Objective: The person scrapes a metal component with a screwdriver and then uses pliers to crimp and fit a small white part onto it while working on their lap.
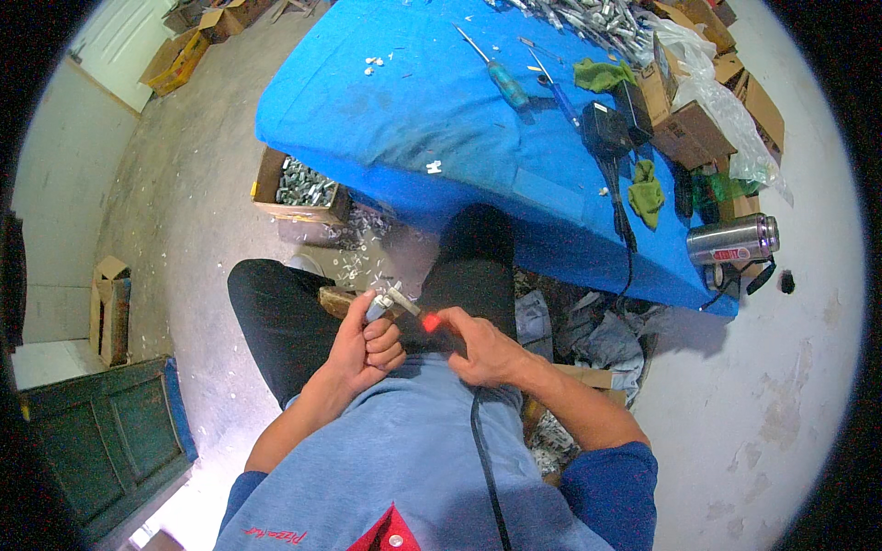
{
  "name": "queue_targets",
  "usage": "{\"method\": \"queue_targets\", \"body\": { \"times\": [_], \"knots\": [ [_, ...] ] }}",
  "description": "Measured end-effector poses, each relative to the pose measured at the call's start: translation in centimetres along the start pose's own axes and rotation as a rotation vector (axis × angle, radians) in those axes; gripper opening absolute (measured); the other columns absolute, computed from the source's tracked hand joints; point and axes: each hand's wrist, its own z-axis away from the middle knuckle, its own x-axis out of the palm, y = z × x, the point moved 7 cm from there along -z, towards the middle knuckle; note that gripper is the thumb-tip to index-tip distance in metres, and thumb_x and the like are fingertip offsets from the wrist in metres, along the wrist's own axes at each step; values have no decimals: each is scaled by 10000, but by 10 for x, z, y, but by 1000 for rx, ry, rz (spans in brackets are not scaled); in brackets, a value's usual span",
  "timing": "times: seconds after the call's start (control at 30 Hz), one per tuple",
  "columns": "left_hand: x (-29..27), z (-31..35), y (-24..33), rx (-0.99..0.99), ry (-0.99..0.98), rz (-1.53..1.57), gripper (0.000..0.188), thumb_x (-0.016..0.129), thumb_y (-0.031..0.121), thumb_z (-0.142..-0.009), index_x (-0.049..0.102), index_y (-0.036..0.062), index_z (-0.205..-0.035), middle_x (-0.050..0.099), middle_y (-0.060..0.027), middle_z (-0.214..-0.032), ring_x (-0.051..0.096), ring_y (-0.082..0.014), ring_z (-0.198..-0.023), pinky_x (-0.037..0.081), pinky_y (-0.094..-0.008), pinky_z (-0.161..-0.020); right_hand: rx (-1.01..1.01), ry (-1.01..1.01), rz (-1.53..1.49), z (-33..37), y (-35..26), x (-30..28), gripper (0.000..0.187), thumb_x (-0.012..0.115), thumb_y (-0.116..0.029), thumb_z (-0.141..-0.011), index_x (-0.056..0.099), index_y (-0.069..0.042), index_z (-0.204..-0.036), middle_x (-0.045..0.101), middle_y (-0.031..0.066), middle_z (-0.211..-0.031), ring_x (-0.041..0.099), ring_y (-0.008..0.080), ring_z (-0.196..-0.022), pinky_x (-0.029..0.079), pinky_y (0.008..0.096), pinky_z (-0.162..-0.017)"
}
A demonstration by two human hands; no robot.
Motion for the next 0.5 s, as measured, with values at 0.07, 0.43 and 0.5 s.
{"method": "queue_targets", "body": {
  "times": [0.07,0.43,0.5],
  "knots": [
    [4,2,1,20,-16,-35,598,400,588,-949,247,204,-517,230,52,-452,204,-106,-378,221,-274,-426,0,-31,-82,1,-2,1,417,546,-8,-729,477,4,-1140,566,109,-853,573,190,-768,471,314,-732],
    [6,-2,22,86,106,-221,621,431,628,-918,207,201,-526,219,47,-483,199,-115,-427,179,-271,-447,55,200,63,6,-17,0,446,587,-35,-741,467,11,-1168,597,190,-919,619,335,-840,488,371,-774],
    [-9,-7,22,80,142,-173,532,459,593,-924,343,166,-629,279,49,-531,226,-93,-437,192,-250,-423,65,214,173,6,-17,-3,495,610,-58,-732,451,22,-1193,594,235,-963,605,399,-898,486,416,-810]
  ]
}}
